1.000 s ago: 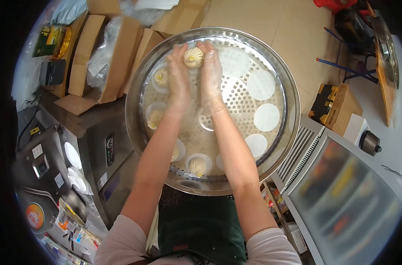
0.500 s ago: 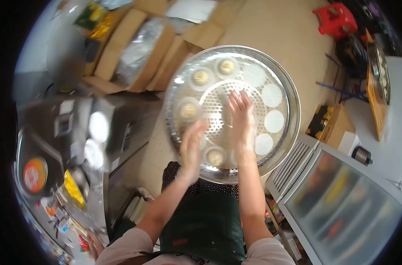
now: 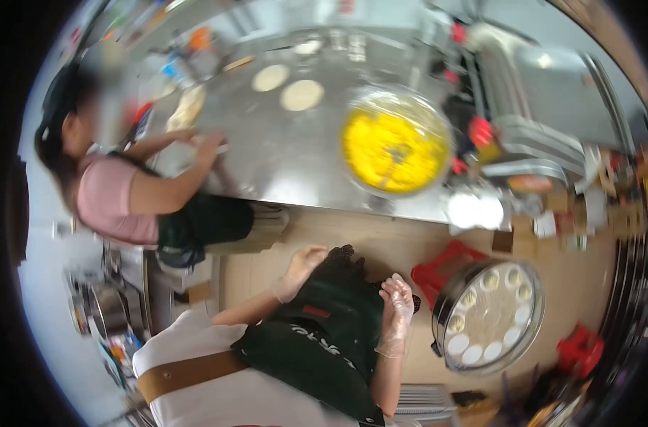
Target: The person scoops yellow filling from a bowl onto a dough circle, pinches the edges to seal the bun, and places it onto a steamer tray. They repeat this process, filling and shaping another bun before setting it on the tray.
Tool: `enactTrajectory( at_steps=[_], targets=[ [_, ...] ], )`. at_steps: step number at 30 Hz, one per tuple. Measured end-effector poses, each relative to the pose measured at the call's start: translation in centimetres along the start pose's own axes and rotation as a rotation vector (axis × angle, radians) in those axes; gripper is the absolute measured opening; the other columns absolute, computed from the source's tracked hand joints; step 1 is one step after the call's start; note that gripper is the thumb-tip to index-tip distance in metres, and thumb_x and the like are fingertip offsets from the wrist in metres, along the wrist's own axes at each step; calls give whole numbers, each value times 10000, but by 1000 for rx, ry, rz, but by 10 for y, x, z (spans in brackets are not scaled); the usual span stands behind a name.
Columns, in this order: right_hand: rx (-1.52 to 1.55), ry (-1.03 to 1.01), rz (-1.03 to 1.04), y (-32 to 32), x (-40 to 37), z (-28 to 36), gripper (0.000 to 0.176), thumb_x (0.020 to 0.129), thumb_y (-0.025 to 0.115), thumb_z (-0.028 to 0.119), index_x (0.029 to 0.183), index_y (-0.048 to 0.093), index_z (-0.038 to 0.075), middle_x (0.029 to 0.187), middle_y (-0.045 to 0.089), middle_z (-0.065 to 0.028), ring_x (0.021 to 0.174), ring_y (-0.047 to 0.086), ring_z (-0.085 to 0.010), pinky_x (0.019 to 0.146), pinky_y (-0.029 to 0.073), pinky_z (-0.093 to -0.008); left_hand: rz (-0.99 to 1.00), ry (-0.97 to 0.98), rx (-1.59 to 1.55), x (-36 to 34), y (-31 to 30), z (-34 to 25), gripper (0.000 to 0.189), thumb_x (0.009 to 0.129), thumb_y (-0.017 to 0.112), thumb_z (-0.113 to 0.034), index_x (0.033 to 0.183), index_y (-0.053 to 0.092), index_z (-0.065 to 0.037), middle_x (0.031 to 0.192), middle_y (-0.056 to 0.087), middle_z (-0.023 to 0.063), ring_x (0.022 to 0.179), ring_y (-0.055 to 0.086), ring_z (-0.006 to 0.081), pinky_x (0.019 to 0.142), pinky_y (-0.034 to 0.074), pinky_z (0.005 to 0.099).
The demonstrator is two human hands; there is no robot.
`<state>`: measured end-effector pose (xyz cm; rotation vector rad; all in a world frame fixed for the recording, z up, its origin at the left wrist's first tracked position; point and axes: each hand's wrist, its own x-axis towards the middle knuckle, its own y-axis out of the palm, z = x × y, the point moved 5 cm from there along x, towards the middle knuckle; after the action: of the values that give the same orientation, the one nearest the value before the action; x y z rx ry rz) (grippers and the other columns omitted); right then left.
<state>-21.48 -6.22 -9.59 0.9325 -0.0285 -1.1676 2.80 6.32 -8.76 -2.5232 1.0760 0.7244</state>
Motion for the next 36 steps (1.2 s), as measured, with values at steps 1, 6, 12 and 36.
enactTrajectory(
  at_steps=[1,6,12,36],
  targets=[
    [-108,34,49,30,6,-5,358,910,698,116,1228,583,-2,1146,659,-115,1011,651,-204,866,533,-326,-106,50,-79,6,-25,0,215,957,653,-160,1146,650,-59,1056,675,45,1012,621,124,932,490,275],
    [-431,63,308,129,54,-5,374,918,679,114,1255,577,-13,1094,662,-88,997,640,-175,879,514,-302,-220,37,-330,22,-62,-28,204,959,662,-156,1136,662,-56,1041,680,28,1000,619,114,932,481,263],
    [-879,55,516,230,169,4,430,856,686,24,1276,590,23,1144,659,-66,1055,636,-170,964,503,-307,-188,117,-307,66,-61,-62,223,971,642,-174,1144,682,-38,1091,685,29,1039,606,115,942,471,264],
    [-2064,-208,486,490,565,-199,344,750,736,304,1053,718,142,1078,726,-88,1047,680,-268,923,511,-359,-503,-178,-589,175,-131,-118,226,960,629,-136,1140,680,-9,1167,681,54,1117,604,138,1020,431,279]
  ],
)
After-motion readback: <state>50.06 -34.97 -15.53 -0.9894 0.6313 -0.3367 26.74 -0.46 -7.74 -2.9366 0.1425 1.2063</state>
